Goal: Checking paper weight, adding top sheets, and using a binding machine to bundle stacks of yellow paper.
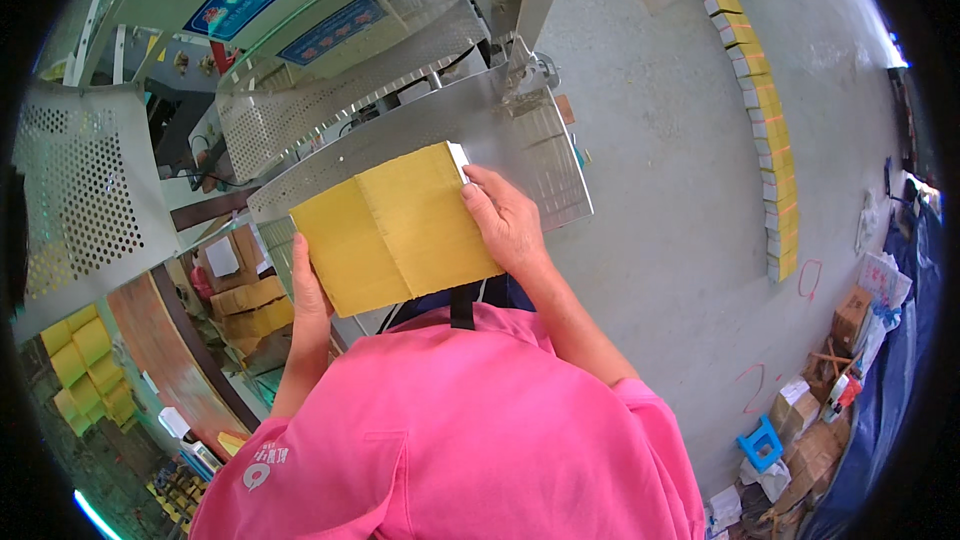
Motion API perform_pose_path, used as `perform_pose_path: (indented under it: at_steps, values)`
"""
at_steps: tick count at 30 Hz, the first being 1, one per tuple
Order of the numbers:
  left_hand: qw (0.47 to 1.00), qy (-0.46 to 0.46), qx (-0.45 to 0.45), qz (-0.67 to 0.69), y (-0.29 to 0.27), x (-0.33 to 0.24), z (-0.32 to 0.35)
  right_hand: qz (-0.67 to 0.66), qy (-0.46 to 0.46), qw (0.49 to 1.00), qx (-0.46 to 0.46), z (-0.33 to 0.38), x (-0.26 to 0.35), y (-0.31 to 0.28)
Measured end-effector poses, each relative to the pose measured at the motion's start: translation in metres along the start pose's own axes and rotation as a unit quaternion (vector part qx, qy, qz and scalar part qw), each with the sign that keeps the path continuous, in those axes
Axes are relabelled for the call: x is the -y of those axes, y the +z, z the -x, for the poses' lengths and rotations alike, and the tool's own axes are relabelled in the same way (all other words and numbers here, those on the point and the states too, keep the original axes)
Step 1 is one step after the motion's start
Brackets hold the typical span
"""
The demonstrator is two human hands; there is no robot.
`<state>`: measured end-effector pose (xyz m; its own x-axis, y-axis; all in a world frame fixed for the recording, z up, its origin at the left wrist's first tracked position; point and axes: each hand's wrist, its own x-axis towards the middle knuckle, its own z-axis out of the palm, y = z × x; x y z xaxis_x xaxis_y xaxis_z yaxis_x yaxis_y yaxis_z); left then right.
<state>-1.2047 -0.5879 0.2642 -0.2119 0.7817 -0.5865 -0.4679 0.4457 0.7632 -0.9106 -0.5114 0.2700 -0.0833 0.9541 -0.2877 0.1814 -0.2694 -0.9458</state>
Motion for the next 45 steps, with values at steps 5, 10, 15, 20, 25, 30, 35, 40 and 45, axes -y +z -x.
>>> perform_pose_path:
  at_steps: [5, 10, 15, 20, 25, 30, 35, 40, 45]
  values:
    - [1.0, 0.003, 0.016, 0.026, -0.003, 0.003, -0.001, -0.008, 0.009, 1.0, 0.003, -0.002, -0.001, 0.001]
    - [0.998, -0.019, -0.04, 0.043, 0.003, -0.005, 0.003, -0.131, 0.145, 0.98, 0.025, -0.003, 0.022, -0.004]
    - [0.989, -0.053, -0.135, -0.021, 0.031, 0.0, 0.004, -0.083, 0.131, 0.987, 0.04, -0.002, -0.014, 0.005]
    - [0.991, 0.12, -0.044, 0.025, 0.033, 0.004, 0.003, -0.13, 0.105, 0.984, 0.067, -0.016, 0.018, 0.006]
    - [0.969, 0.241, 0.019, -0.047, 0.028, 0.006, 0.006, -0.297, 0.041, 0.953, 0.043, -0.027, 0.017, -0.003]
    - [0.98, 0.159, 0.033, 0.117, 0.05, 0.021, 0.006, -0.26, -0.015, 0.965, -0.01, -0.034, -0.008, -0.009]
    - [0.972, 0.206, 0.014, 0.113, 0.072, 0.031, 0.0, -0.34, -0.013, 0.94, -0.012, -0.039, -0.007, -0.005]
    - [0.977, 0.185, -0.005, 0.106, 0.089, 0.014, -0.017, -0.37, 0.007, 0.928, -0.047, -0.069, 0.004, 0.003]
    - [0.977, 0.196, -0.001, 0.08, 0.123, -0.005, -0.039, -0.324, 0.039, 0.918, -0.223, -0.083, 0.011, -0.001]
